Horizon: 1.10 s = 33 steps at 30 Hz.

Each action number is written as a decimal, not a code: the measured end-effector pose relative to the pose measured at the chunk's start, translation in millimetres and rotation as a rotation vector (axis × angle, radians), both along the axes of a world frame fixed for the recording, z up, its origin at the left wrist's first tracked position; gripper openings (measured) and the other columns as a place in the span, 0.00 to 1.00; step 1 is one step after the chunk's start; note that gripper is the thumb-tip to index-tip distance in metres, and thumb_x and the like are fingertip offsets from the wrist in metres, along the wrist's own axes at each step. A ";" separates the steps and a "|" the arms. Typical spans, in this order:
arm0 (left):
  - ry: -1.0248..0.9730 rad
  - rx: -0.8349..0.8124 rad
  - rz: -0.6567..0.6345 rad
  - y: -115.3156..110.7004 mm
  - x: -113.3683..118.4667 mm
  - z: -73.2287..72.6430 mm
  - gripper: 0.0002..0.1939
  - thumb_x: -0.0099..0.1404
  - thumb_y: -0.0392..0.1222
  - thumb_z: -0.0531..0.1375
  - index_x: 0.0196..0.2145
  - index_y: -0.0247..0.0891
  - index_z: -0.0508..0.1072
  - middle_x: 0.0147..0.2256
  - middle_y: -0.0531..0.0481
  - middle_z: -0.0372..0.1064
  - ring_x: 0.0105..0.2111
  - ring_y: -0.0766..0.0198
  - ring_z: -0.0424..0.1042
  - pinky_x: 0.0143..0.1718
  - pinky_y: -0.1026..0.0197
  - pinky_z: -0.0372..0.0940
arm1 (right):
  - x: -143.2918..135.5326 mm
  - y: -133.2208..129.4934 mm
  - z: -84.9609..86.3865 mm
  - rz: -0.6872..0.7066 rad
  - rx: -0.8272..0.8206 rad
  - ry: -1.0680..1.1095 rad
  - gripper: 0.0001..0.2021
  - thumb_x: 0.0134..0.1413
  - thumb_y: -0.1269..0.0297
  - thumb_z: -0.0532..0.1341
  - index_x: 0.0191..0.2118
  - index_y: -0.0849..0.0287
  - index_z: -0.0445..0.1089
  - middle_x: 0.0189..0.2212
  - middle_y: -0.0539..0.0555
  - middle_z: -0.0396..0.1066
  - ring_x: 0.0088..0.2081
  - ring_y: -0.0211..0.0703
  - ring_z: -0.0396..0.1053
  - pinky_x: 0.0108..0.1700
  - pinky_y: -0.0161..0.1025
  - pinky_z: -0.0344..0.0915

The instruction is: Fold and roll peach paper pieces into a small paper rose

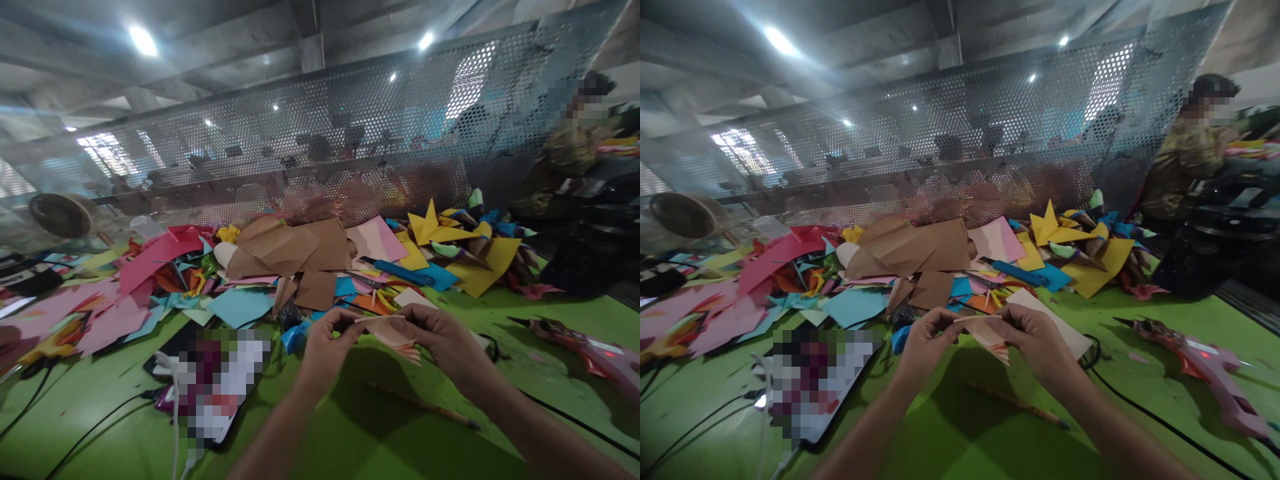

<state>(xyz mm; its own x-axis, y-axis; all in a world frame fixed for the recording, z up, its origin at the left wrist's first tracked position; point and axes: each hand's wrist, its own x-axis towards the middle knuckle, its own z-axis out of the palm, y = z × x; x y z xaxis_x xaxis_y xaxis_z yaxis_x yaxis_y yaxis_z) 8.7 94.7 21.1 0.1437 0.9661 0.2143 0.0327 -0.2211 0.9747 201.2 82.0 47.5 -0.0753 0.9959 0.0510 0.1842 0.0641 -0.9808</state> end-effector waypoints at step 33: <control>0.024 -0.111 -0.121 1.6 -1.4 -4.4 0.13 0.65 0.48 0.59 0.33 0.36 0.77 0.29 0.50 0.73 0.29 0.65 0.68 0.34 0.64 0.62 | 1.4 0.0 -14.7 0.039 0.076 -0.175 0.15 0.56 0.50 0.61 0.35 0.56 0.77 0.31 0.52 0.76 0.35 0.48 0.71 0.37 0.38 0.63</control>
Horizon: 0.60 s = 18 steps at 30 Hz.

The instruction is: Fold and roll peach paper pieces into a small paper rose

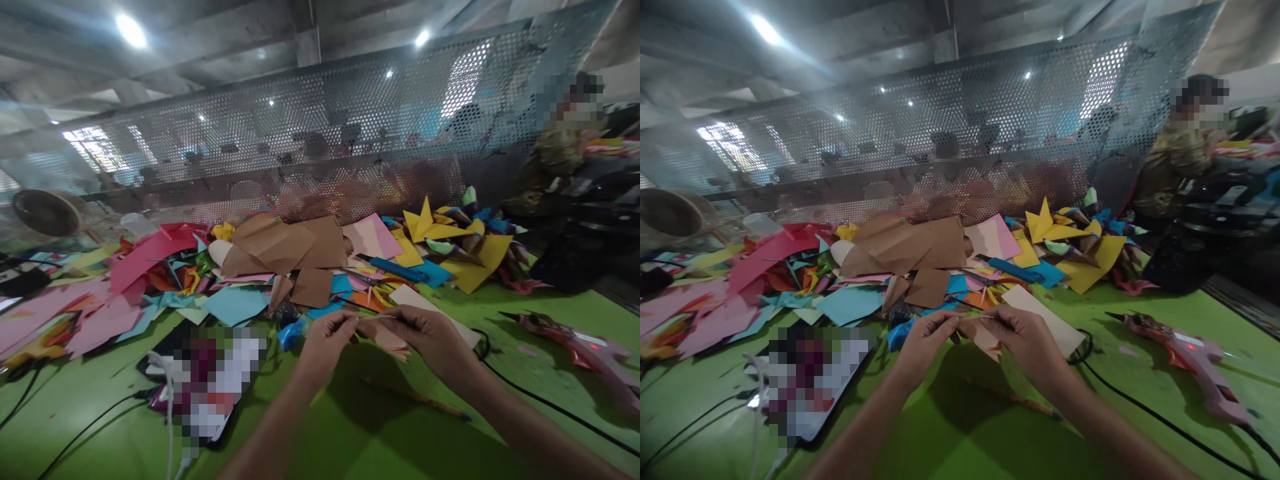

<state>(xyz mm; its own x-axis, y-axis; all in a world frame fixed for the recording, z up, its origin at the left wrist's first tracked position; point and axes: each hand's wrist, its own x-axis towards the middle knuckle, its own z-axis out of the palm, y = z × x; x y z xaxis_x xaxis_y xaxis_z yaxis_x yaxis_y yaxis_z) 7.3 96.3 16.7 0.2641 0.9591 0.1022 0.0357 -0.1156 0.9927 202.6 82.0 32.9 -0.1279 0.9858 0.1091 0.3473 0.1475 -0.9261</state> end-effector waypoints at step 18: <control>-0.023 0.083 0.231 11.5 -6.5 -6.9 0.06 0.58 0.41 0.63 0.33 0.36 0.77 0.31 0.49 0.75 0.31 0.64 0.69 0.34 0.62 0.63 | -2.0 1.6 5.4 -0.016 -0.128 0.172 0.24 0.52 0.38 0.60 0.31 0.58 0.71 0.27 0.55 0.73 0.30 0.45 0.71 0.34 0.42 0.70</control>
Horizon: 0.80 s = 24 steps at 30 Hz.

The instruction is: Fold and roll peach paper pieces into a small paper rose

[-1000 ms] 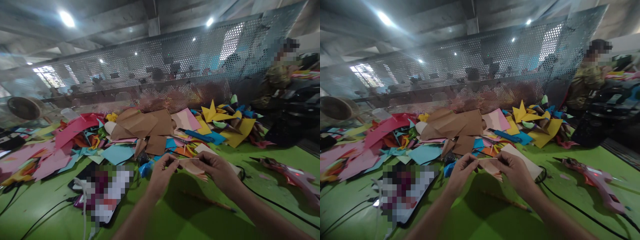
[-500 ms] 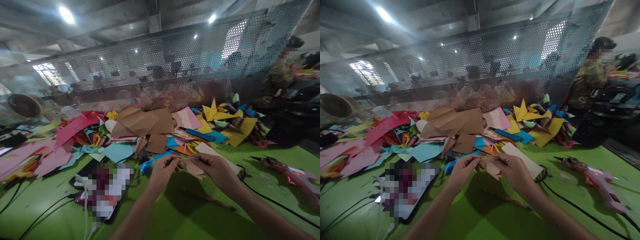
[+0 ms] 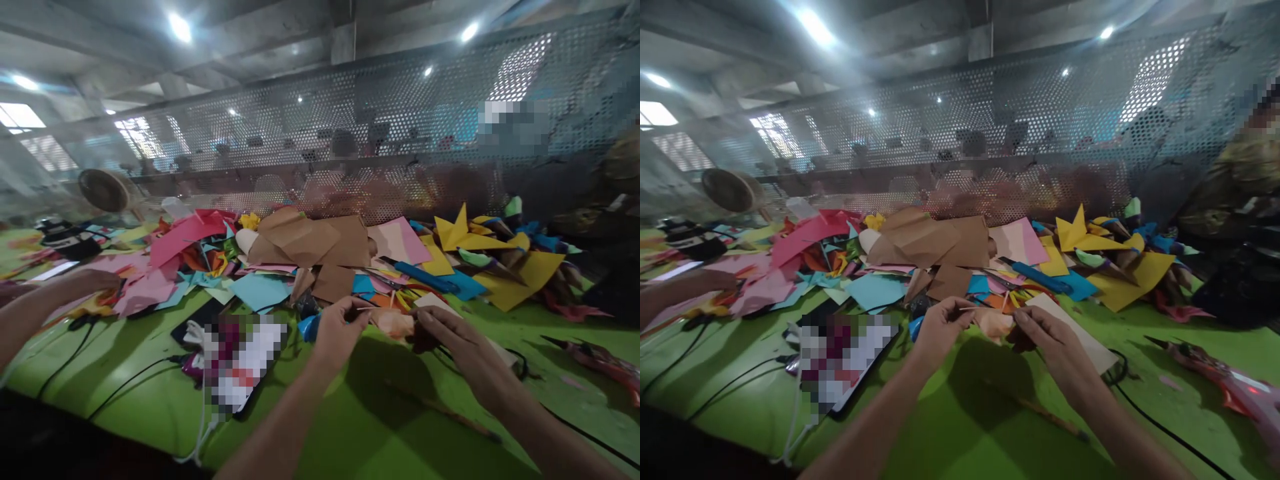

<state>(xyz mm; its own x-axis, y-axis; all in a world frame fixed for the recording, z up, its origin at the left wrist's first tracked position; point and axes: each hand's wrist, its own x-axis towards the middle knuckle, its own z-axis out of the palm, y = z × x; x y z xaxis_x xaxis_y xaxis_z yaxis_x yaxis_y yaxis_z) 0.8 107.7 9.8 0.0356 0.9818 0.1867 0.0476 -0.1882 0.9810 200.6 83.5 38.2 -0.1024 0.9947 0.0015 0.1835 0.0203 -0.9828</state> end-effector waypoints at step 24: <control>-0.169 -0.033 -0.019 1.1 6.1 -3.2 0.05 0.56 0.38 0.62 0.31 0.35 0.77 0.30 0.49 0.74 0.31 0.64 0.69 0.37 0.61 0.63 | 6.0 5.5 -14.1 0.012 0.129 -0.452 0.20 0.54 0.43 0.59 0.39 0.53 0.76 0.37 0.55 0.78 0.37 0.53 0.73 0.34 0.41 0.66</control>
<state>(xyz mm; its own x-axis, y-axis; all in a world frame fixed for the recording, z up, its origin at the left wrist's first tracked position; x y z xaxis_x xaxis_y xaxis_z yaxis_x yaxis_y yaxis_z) 6.9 108.8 6.6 0.0251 0.9869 0.1594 -0.1220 -0.1552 0.9803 206.6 89.1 24.1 -0.1328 0.9881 0.0776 0.5912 0.1418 -0.7940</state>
